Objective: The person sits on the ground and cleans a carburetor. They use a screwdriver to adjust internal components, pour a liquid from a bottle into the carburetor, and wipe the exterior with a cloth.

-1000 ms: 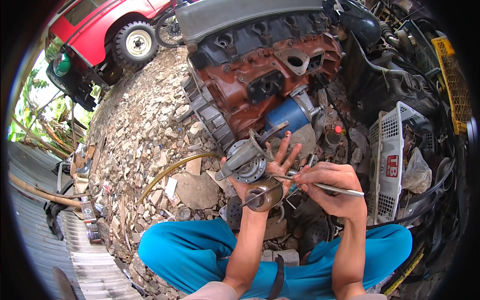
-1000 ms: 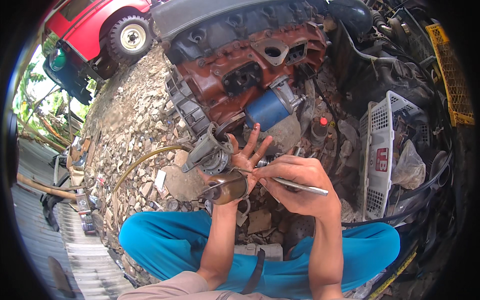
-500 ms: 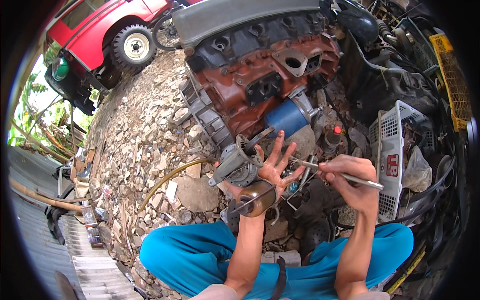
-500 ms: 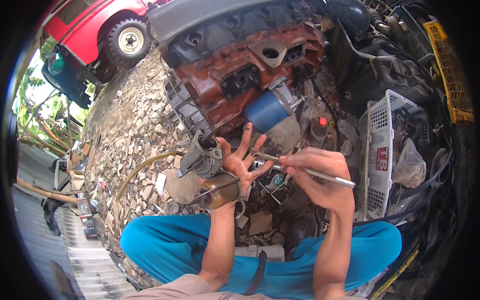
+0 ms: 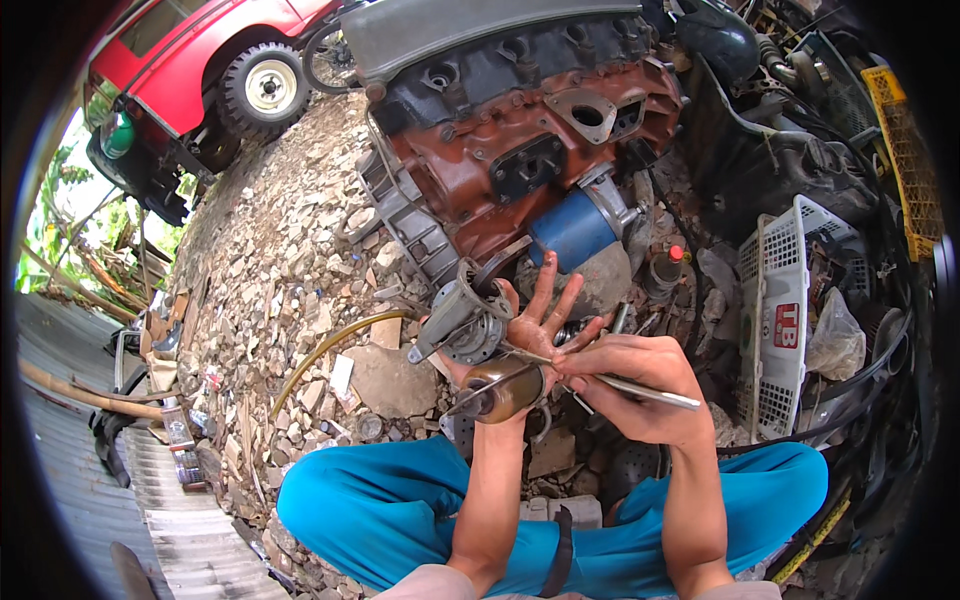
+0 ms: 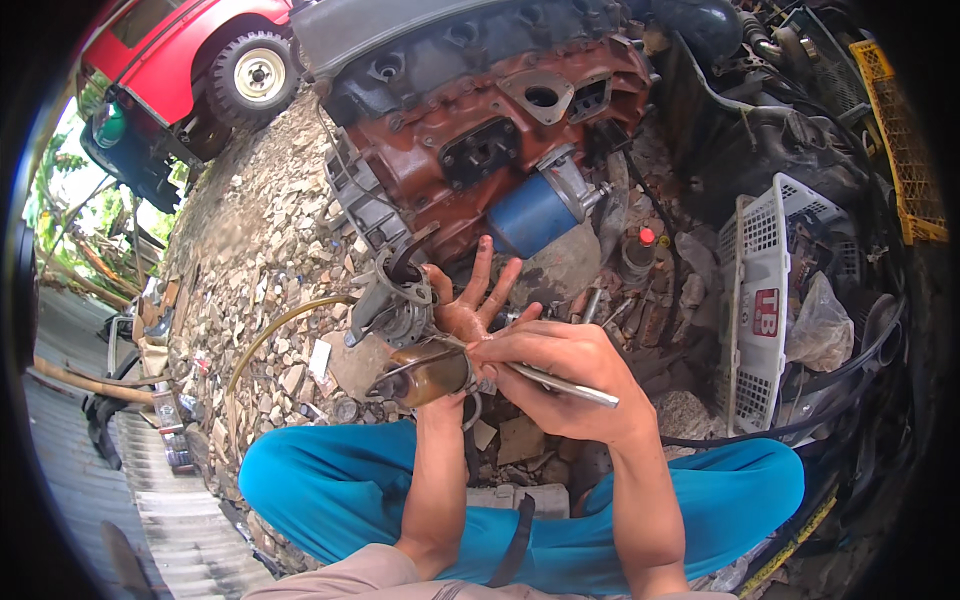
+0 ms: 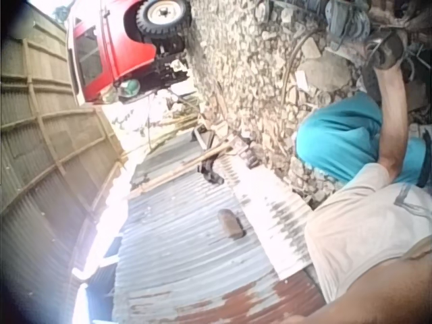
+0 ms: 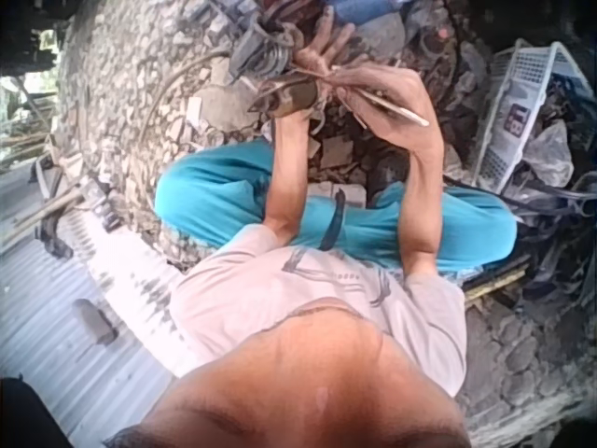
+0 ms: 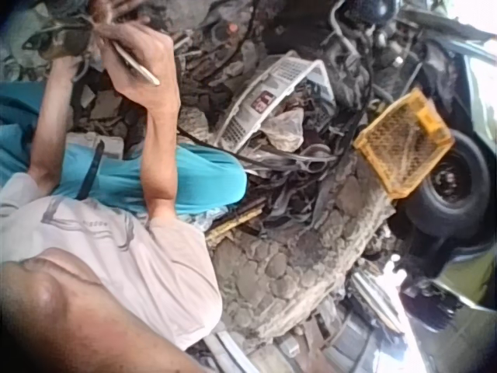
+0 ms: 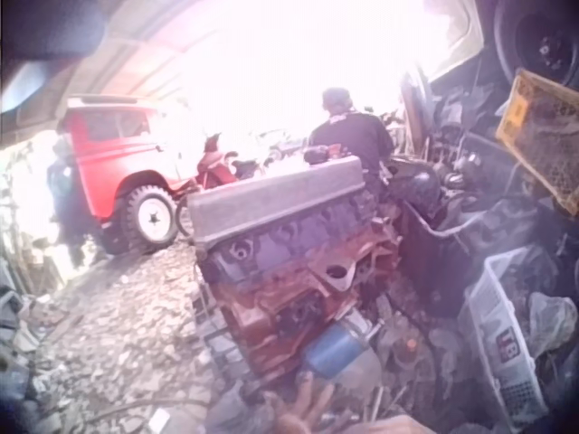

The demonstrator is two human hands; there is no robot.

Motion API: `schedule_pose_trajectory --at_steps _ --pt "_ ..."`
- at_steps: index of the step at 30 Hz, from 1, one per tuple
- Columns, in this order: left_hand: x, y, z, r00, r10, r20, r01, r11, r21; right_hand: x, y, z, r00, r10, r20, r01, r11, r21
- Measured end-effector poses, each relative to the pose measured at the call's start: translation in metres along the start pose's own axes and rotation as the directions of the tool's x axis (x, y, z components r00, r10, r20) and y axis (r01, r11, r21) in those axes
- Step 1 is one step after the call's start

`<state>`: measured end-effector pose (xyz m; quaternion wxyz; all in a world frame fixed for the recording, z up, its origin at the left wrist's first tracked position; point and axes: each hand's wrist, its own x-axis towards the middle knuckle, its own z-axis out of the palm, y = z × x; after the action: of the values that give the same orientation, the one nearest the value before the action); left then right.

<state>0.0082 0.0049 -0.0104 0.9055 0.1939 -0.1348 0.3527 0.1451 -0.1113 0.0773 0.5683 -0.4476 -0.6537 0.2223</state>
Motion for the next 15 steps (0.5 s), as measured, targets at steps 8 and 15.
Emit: schedule_pose_trajectory --at_steps 8,15 --pt "0.0 -0.004 -0.001 0.999 0.014 0.033 -0.012 0.999 -0.043 -0.006 -0.008 -0.015 0.992 0.085 -0.098 -0.086 0.996 -0.008" --pt "-0.007 0.004 -0.011 0.984 0.089 -0.157 -0.101 0.992 -0.075 -0.004 -0.009 0.003 0.999 0.018 -0.029 -0.023 0.985 -0.17"
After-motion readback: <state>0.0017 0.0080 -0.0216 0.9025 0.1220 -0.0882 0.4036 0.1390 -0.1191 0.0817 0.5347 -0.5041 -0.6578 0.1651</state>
